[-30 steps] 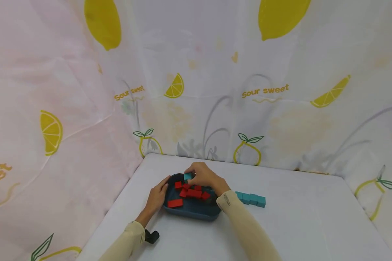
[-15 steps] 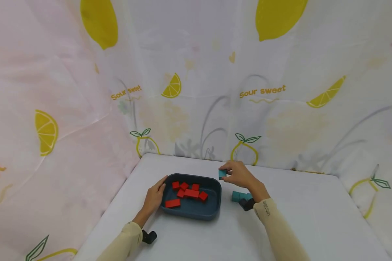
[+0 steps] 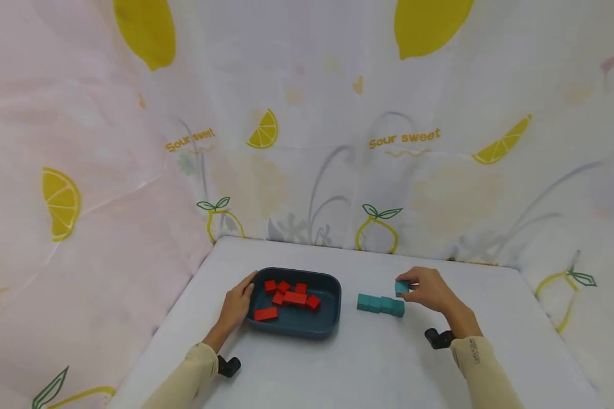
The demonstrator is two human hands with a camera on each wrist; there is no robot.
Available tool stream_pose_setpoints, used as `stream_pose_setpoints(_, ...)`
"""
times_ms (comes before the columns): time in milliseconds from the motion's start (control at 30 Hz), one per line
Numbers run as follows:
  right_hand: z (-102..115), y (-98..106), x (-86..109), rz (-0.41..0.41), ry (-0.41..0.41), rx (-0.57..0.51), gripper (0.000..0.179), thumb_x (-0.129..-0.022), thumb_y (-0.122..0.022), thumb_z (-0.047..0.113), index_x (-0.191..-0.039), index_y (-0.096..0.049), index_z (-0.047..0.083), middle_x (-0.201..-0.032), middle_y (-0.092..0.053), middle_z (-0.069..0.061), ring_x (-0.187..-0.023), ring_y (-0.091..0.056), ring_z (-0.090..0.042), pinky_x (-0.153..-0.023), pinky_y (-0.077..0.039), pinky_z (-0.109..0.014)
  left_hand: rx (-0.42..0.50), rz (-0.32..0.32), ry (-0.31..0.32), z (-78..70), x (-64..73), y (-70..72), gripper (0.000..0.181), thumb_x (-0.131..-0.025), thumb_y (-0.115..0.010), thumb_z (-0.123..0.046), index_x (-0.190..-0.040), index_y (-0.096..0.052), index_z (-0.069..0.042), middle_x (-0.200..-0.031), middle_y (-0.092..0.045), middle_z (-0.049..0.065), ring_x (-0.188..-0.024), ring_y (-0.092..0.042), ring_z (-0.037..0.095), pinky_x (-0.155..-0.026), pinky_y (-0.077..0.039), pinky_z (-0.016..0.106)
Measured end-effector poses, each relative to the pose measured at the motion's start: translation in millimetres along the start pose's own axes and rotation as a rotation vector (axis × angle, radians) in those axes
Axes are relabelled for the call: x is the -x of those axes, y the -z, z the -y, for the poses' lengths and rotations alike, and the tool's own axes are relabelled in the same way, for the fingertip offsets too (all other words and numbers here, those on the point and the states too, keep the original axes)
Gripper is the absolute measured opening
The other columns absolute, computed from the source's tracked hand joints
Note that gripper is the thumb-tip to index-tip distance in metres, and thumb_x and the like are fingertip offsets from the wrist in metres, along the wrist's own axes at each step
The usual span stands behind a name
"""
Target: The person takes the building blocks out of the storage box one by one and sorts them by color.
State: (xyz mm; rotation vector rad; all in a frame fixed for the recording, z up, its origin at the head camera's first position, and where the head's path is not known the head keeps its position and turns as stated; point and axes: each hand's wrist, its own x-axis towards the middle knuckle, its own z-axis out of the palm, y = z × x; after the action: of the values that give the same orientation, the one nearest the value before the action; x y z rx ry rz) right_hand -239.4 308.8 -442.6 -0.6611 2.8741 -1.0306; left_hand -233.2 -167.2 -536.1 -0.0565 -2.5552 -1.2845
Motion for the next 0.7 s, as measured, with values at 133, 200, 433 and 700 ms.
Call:
stream_pose_setpoints(133, -14, -4, 12.7, -0.004, -0.061, -0.007, 0.033, -0.076, -0.076, 0.002, -0.109, -0.070, -0.003, -0.105, -0.067, -0.014, -0.101, -0.065, -0.040, -0.076, -0.059, -0.041, -0.008, -0.008, 0.013, 1.0, -0.1, 2.4, 0.040, -0.103, -0.048, -0.012, -0.143, -0.051, -0.011, -0.140, -0.053, 0.012, -0.130, -0.048, 0.030, -0.108, -0.038, 0.049)
stream_pose_setpoints(200, -20, -9, 18.3, 0.001, -0.097, -0.015, 0.033, -0.075, -0.077, 0.002, -0.108, -0.071, -0.003, -0.105, -0.067, -0.015, -0.101, -0.065, -0.040, -0.077, -0.058, -0.043, -0.009, -0.004, 0.025, 1.2, 0.2, 2.2, 0.039, -0.103, -0.047, -0.013, -0.143, -0.051, -0.011, -0.140, -0.053, 0.012, -0.131, -0.048, 0.030, -0.108, -0.038, 0.048)
stream_pose_setpoints(433, -42, -26, 28.9, 0.008, -0.163, -0.018, 0.033, -0.072, -0.078, 0.002, -0.105, -0.072, -0.001, -0.110, -0.067, -0.020, -0.100, -0.066, -0.039, -0.078, -0.058, -0.043, -0.007, -0.003, 0.028, 1.9, 0.4, -0.8, 0.039, -0.103, -0.048, -0.013, -0.142, -0.052, -0.011, -0.140, -0.054, 0.012, -0.130, -0.048, 0.030, -0.108, -0.038, 0.049)
stream_pose_setpoints(700, -50, -35, 32.3, 0.010, -0.206, -0.034, 0.033, -0.073, -0.078, 0.002, -0.106, -0.072, -0.002, -0.113, -0.065, -0.024, -0.102, -0.065, -0.039, -0.083, -0.056, -0.048, 0.000, -0.002, 0.012, -2.3, 0.4, -1.9, 0.039, -0.103, -0.049, -0.012, -0.142, -0.053, -0.010, -0.139, -0.054, 0.011, -0.130, -0.049, 0.030, -0.108, -0.038, 0.049)
